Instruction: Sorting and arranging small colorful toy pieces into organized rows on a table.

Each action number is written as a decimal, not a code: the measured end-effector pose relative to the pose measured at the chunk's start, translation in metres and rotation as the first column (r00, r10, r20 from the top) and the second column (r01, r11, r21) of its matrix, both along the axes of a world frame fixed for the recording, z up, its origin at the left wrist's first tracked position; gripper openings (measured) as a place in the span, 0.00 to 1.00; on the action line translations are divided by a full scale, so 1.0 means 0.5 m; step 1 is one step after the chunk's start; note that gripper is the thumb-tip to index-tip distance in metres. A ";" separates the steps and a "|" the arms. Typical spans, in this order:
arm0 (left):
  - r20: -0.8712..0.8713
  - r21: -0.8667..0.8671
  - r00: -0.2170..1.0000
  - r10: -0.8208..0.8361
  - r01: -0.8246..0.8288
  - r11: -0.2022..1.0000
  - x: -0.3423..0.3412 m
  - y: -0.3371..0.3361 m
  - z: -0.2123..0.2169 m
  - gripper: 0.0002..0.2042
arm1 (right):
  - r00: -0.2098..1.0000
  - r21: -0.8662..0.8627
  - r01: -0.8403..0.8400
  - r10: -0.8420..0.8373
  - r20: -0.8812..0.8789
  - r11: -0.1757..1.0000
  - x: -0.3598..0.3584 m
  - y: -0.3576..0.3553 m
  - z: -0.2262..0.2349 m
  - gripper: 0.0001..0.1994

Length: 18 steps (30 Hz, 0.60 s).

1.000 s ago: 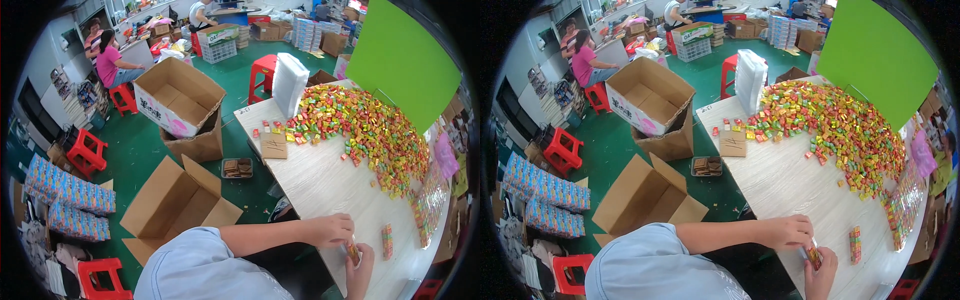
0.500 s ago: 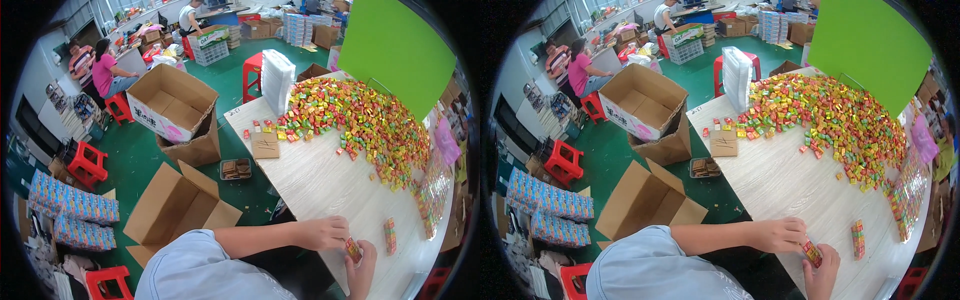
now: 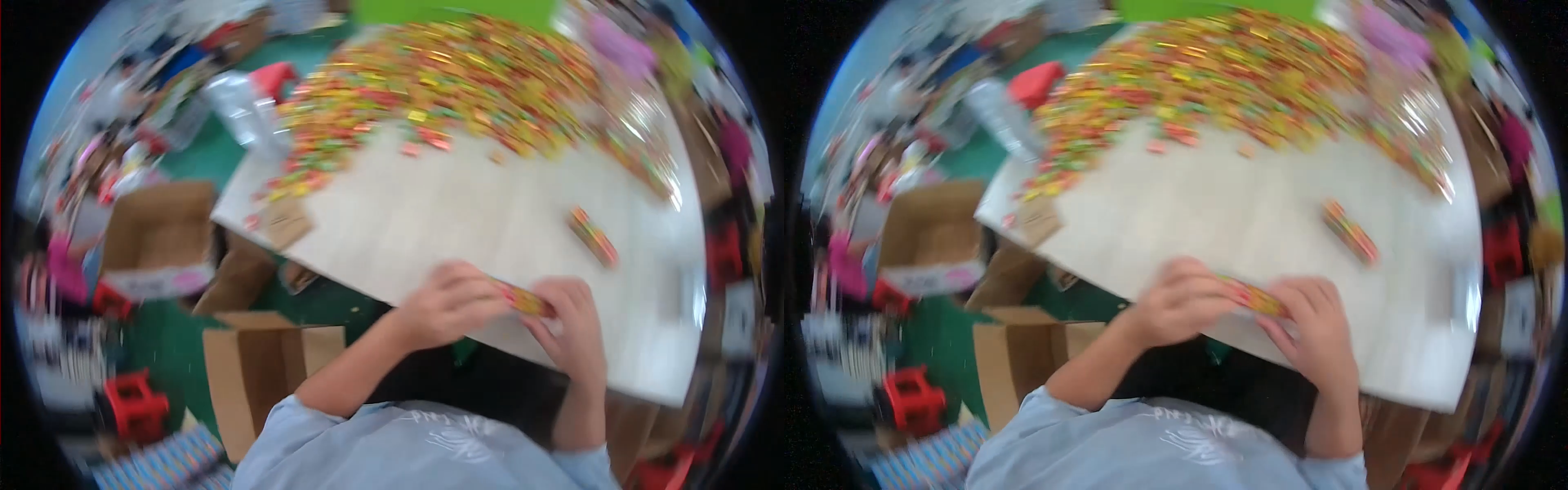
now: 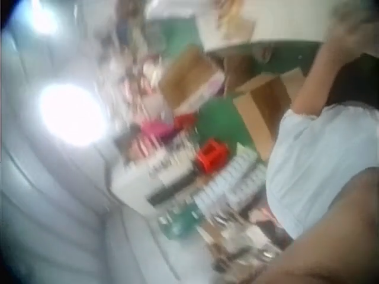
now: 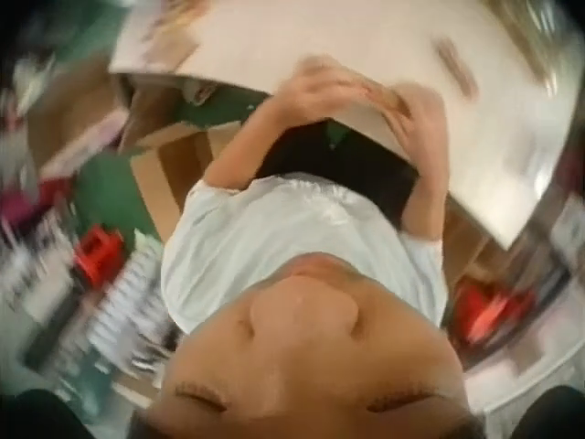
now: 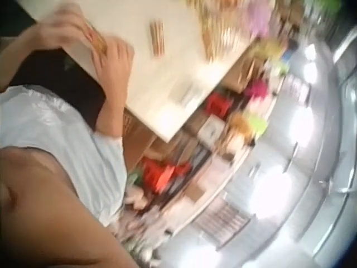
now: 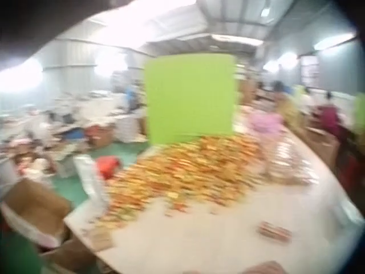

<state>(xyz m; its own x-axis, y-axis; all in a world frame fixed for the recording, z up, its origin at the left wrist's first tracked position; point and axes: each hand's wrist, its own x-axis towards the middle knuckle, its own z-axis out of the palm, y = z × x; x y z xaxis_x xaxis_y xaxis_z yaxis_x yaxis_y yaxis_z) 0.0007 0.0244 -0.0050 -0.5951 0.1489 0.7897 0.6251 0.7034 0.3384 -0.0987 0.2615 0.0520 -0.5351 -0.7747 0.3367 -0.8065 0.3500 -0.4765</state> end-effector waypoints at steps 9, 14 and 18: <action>-0.077 -0.009 0.993 0.087 -0.088 0.996 -0.002 0.010 -0.018 0.13 | 0.998 -0.038 -0.057 0.057 -0.020 0.998 -0.008 0.005 0.020 0.21; -0.137 0.021 0.986 0.094 -0.092 0.996 0.001 0.013 -0.031 0.14 | 0.997 -0.034 -0.068 0.067 -0.041 0.997 -0.012 0.013 0.020 0.19; -0.027 0.106 0.975 0.219 -0.215 0.971 0.014 0.013 -0.015 0.20 | 0.998 -0.028 -0.016 0.014 -0.059 0.999 -0.068 0.030 0.020 0.19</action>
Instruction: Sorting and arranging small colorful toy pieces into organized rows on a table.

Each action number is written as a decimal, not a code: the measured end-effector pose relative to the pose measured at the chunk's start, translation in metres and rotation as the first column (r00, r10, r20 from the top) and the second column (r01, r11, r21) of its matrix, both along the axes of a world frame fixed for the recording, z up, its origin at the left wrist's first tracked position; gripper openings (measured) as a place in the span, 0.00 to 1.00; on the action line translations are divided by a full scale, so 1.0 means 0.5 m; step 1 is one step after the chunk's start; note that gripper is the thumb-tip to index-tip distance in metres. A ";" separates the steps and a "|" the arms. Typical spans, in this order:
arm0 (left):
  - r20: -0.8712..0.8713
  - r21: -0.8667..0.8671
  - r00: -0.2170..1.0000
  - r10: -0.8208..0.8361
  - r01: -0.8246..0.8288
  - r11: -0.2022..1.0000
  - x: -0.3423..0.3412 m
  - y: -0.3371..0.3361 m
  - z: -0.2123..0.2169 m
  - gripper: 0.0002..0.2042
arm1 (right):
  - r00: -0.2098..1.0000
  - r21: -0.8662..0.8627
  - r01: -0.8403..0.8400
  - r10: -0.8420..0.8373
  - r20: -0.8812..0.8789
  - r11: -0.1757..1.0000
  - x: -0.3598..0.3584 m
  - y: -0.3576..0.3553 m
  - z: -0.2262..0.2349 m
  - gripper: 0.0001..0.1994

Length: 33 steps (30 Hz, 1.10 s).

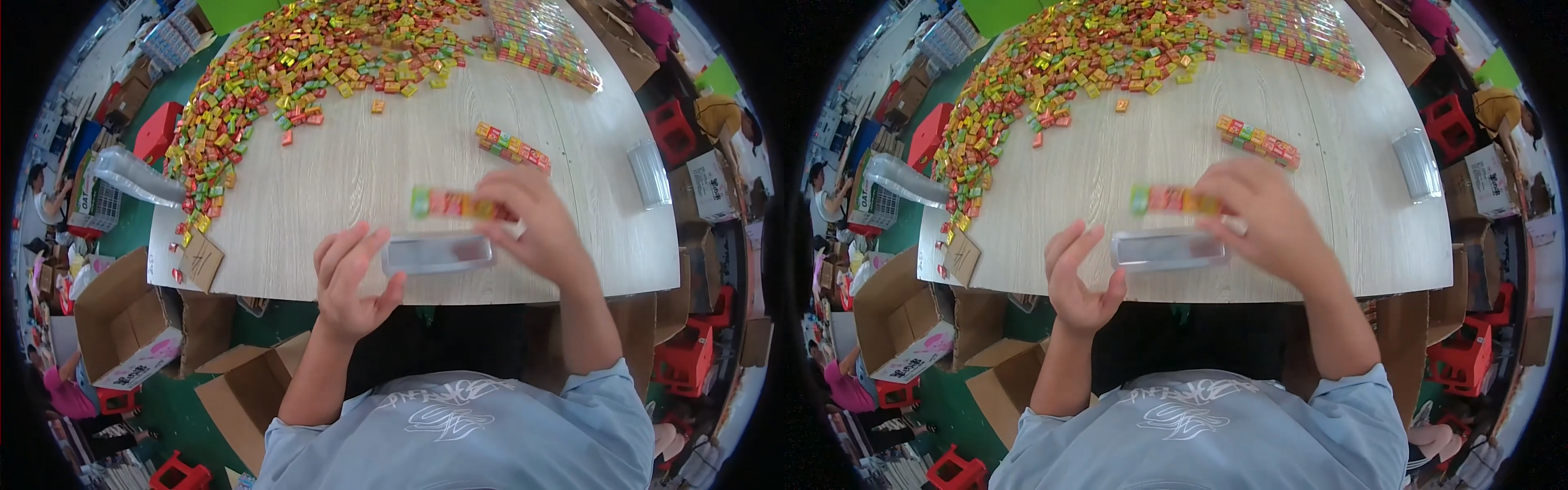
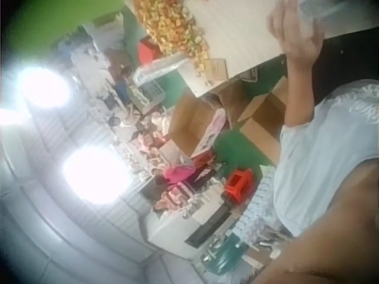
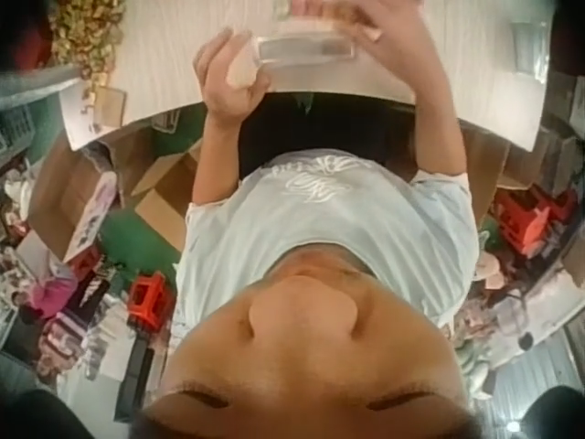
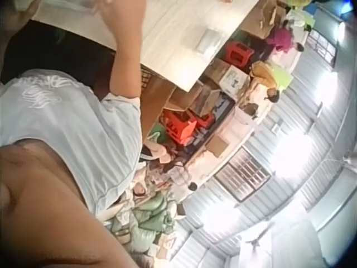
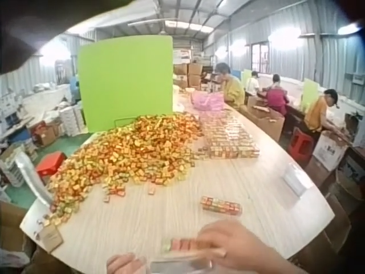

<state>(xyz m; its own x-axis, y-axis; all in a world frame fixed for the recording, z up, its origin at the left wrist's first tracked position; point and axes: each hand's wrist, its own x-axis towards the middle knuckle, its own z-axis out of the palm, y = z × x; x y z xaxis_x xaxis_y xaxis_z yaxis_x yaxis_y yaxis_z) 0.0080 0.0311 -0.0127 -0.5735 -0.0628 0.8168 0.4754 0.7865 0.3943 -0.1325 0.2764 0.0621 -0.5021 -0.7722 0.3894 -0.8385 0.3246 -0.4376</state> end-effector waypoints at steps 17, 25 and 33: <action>0.431 -0.070 0.902 -0.031 0.068 0.995 -0.028 -0.002 0.008 0.25 | 0.905 0.167 0.423 -0.426 -0.020 0.891 -0.167 0.056 -0.065 0.15; 0.502 -0.063 0.864 -0.040 0.082 0.995 -0.033 0.001 0.014 0.22 | 0.929 0.140 0.370 -0.370 -0.027 0.918 -0.178 0.083 -0.066 0.15; 0.515 -0.040 0.856 -0.044 0.075 0.996 -0.032 -0.002 0.017 0.21 | 0.926 0.112 0.367 -0.375 0.052 0.923 -0.184 0.079 -0.067 0.14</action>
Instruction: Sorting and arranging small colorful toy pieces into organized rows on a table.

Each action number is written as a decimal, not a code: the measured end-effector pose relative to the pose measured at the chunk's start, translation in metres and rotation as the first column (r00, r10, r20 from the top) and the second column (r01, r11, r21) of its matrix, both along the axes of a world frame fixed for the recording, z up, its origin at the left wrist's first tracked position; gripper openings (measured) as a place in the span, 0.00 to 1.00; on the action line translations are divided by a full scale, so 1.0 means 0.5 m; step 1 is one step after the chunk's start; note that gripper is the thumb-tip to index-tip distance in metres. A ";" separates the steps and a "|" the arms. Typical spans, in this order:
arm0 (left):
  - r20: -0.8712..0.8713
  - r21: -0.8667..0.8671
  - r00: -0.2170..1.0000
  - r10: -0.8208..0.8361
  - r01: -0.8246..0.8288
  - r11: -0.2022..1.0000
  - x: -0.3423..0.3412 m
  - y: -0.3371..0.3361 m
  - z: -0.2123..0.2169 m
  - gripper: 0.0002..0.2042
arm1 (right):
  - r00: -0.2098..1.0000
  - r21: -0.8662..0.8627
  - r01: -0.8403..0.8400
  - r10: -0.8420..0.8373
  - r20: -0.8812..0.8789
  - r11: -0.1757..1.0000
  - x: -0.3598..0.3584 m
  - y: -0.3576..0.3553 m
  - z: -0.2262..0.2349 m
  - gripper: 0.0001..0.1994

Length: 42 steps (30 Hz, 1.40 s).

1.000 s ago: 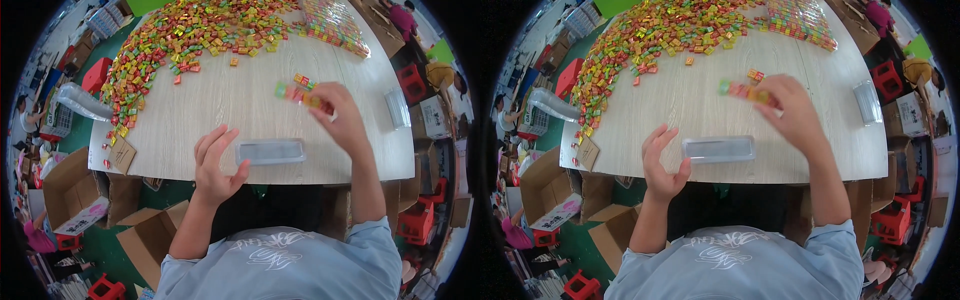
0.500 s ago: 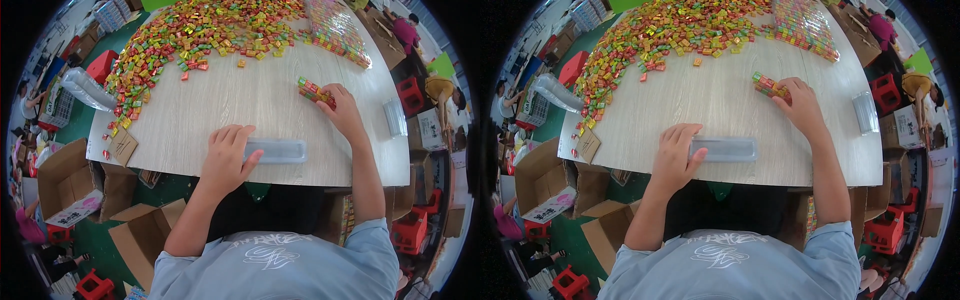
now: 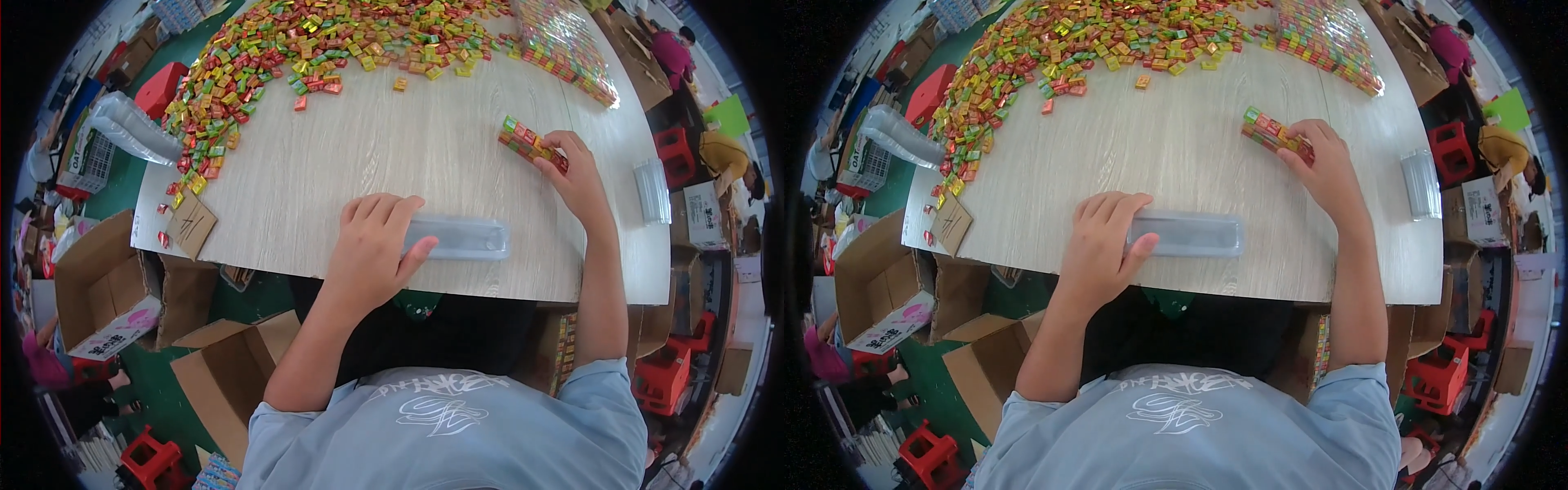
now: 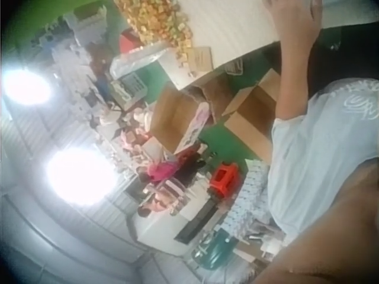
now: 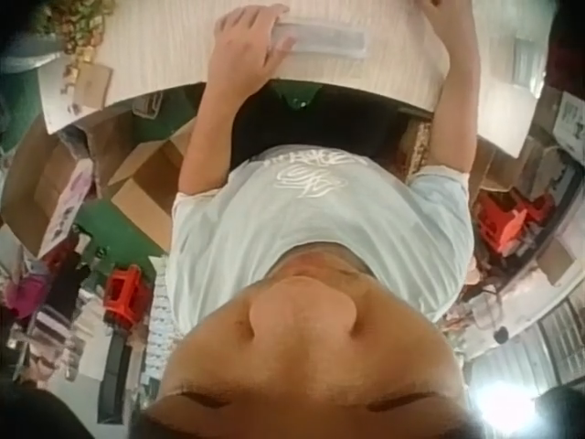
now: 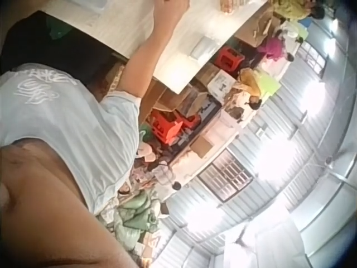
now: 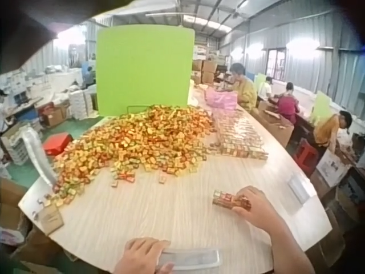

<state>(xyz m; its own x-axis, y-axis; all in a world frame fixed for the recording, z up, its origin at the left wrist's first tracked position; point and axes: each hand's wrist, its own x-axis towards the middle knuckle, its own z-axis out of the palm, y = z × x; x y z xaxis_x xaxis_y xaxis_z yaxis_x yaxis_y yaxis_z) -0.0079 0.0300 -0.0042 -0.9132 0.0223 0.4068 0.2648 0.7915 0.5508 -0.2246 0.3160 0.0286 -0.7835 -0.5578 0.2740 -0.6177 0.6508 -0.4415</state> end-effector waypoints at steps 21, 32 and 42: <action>-0.082 -0.348 0.948 0.307 -0.316 0.883 -0.271 -0.343 0.027 0.17 | 0.963 0.141 -0.218 0.237 -0.131 0.966 -0.090 -0.427 -0.017 0.12; -0.080 -0.376 0.958 0.276 -0.286 0.881 -0.278 -0.353 0.016 0.17 | 0.909 0.018 -0.406 0.405 -0.097 0.914 -0.114 -0.552 -0.047 0.12; -0.067 -0.361 0.969 0.236 -0.244 0.900 -0.277 -0.358 0.017 0.16 | 0.870 0.038 -0.464 0.463 -0.168 0.885 -0.120 -0.563 -0.062 0.15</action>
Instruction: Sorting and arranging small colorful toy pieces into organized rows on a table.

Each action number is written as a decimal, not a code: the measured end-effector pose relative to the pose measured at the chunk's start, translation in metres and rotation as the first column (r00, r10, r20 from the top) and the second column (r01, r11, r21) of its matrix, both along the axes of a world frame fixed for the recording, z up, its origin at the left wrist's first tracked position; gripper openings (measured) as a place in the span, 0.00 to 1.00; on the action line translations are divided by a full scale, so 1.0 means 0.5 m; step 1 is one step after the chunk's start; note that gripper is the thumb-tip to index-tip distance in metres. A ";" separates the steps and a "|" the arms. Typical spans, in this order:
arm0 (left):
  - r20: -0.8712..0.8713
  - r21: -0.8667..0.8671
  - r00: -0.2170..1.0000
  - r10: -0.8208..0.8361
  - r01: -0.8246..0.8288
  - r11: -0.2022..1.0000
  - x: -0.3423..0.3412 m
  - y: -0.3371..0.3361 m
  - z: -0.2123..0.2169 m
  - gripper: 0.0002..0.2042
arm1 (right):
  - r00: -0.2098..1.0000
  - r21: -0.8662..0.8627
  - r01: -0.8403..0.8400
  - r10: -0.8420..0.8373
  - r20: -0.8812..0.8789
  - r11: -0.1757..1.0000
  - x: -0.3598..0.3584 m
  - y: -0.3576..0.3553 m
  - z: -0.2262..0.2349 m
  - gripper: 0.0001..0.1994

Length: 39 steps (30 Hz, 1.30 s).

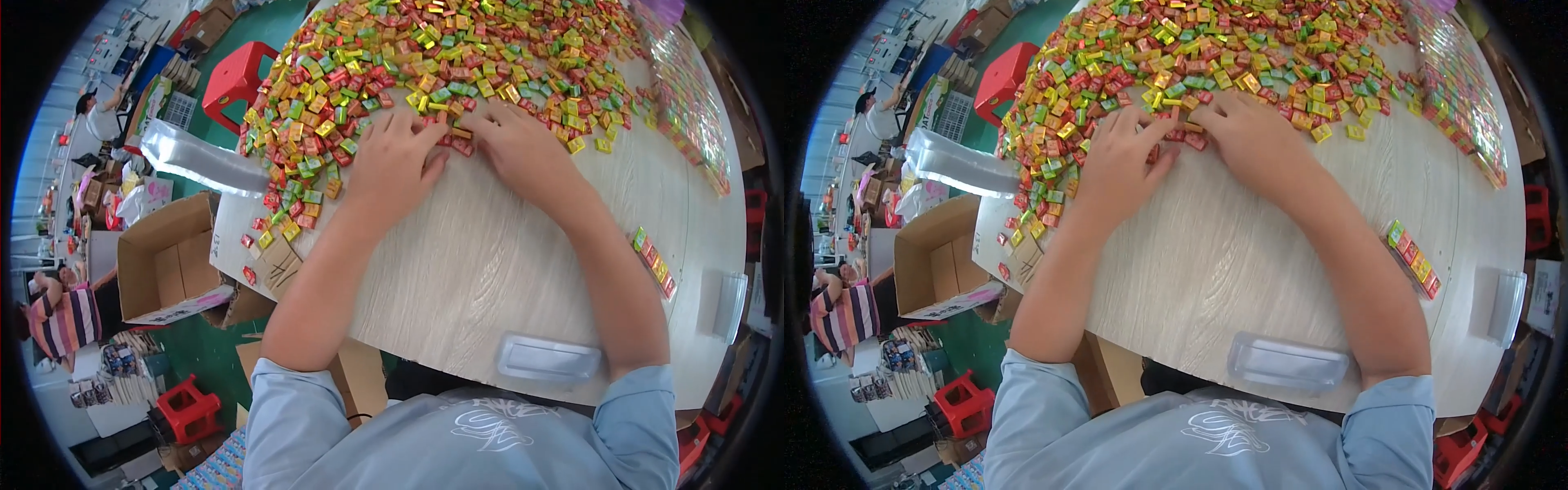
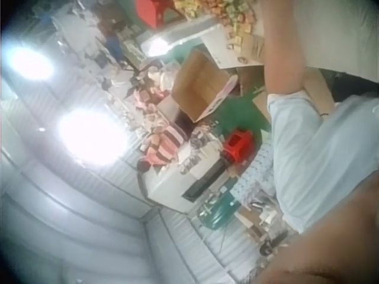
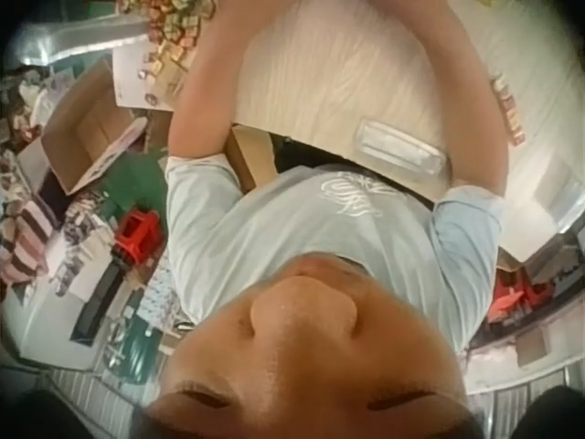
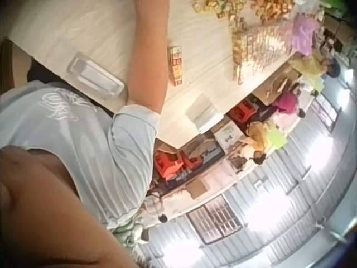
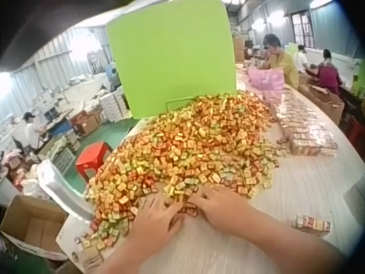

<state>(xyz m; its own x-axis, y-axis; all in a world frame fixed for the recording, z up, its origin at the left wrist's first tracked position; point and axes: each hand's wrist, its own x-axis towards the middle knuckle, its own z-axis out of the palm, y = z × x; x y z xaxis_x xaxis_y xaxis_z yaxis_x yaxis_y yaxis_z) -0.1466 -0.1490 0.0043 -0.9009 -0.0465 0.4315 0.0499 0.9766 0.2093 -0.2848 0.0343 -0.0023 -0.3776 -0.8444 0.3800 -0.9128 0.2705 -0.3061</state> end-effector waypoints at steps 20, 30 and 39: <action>0.054 0.108 0.983 -0.174 0.168 0.980 0.019 -0.017 0.012 0.11 | 1.000 0.044 0.008 -0.006 -0.025 0.999 -0.020 0.030 0.021 0.13; 0.154 0.192 0.954 -0.258 0.227 0.955 0.035 -0.010 0.020 0.10 | 1.000 0.056 -0.004 0.006 -0.029 0.998 -0.024 0.015 0.007 0.17; 0.097 0.012 0.993 -0.069 0.068 0.998 0.037 -0.016 0.009 0.13 | 0.999 0.116 -0.047 0.045 0.022 0.992 -0.013 0.021 0.024 0.21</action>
<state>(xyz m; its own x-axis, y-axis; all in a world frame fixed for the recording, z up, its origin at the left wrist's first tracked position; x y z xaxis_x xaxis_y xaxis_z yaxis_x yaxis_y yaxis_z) -0.1278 -0.1571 0.0088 -0.9398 0.0133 0.3416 0.0956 0.9696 0.2253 -0.2911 0.0450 0.0098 -0.3439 -0.8991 0.2707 -0.9193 0.2636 -0.2924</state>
